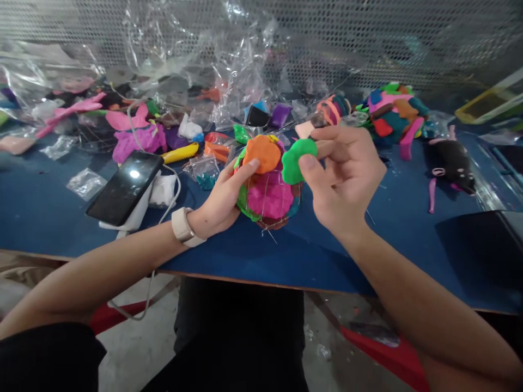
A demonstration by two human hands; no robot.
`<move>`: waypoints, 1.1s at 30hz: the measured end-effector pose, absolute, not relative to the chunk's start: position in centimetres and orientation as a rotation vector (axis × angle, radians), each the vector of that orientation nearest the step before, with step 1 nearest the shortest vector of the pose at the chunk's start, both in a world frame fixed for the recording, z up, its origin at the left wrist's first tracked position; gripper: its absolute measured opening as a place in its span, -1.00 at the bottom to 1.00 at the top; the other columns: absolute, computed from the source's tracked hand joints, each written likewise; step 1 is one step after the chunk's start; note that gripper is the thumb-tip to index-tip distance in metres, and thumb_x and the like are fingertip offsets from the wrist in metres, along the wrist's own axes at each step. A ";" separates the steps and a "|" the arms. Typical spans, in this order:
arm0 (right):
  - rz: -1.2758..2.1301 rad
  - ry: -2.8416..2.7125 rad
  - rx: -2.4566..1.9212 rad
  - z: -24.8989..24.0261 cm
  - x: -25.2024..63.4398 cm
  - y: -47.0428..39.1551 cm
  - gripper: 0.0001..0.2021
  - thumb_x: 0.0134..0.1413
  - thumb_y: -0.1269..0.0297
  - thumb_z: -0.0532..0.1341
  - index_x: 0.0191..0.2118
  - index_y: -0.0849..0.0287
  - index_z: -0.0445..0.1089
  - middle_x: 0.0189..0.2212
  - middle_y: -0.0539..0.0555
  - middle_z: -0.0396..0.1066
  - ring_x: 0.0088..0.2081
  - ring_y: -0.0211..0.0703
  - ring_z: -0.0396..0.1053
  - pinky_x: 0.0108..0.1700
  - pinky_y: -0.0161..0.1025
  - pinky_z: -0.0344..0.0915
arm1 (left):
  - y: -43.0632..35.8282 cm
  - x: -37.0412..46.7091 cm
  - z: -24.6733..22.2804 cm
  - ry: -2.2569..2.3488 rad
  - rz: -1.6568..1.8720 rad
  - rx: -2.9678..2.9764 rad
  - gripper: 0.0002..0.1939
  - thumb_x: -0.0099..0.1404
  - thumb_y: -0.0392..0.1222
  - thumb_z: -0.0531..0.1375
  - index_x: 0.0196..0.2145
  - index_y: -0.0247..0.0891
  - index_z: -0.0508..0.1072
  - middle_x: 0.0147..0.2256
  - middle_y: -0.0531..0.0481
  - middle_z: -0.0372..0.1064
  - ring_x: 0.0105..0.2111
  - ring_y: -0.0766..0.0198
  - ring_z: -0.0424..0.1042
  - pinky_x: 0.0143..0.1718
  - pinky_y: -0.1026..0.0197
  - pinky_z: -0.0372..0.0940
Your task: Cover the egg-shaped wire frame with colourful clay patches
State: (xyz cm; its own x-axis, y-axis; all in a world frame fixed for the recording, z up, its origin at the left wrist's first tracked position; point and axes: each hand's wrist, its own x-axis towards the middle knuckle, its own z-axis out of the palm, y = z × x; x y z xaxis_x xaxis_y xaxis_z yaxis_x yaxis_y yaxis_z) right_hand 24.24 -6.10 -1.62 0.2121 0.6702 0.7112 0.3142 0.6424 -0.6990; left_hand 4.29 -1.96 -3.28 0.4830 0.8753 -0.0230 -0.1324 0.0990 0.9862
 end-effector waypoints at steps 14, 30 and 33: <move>0.162 -1.596 -0.953 -3.1 22.1 -7.6 -0.72 0.62 -0.06 0.34 0.22 -0.09 0.62 -0.01 0.08 0.70 -0.01 0.08 0.70 0.12 0.14 0.72 | -3.5 5.3 -2.8 0.660 0.796 0.676 -0.51 0.61 0.27 0.27 -0.04 -0.24 0.69 -0.14 -0.13 0.78 0.18 -0.20 0.74 0.26 -0.06 0.59; 0.284 -1.645 -0.934 -1.7 20.8 -9.6 -0.85 0.50 0.19 0.43 0.09 -0.05 0.66 -0.19 0.01 0.64 -0.17 -0.04 0.63 -0.03 0.02 0.66 | -4.1 6.0 -0.8 0.557 1.078 0.557 -0.51 0.79 0.00 0.07 -0.24 -0.22 0.63 -0.26 -0.04 0.69 0.13 0.04 0.78 0.21 0.10 0.64; 0.314 -1.704 -0.973 -1.8 20.5 -9.9 -0.83 0.49 0.16 0.44 0.10 -0.04 0.65 -0.19 0.03 0.64 -0.16 -0.03 0.65 -0.01 -0.01 0.69 | -3.8 6.0 -0.6 0.607 1.131 0.526 -0.49 0.80 0.00 0.03 -0.22 -0.20 0.63 -0.24 -0.05 0.69 0.16 0.01 0.76 0.16 0.12 0.64</move>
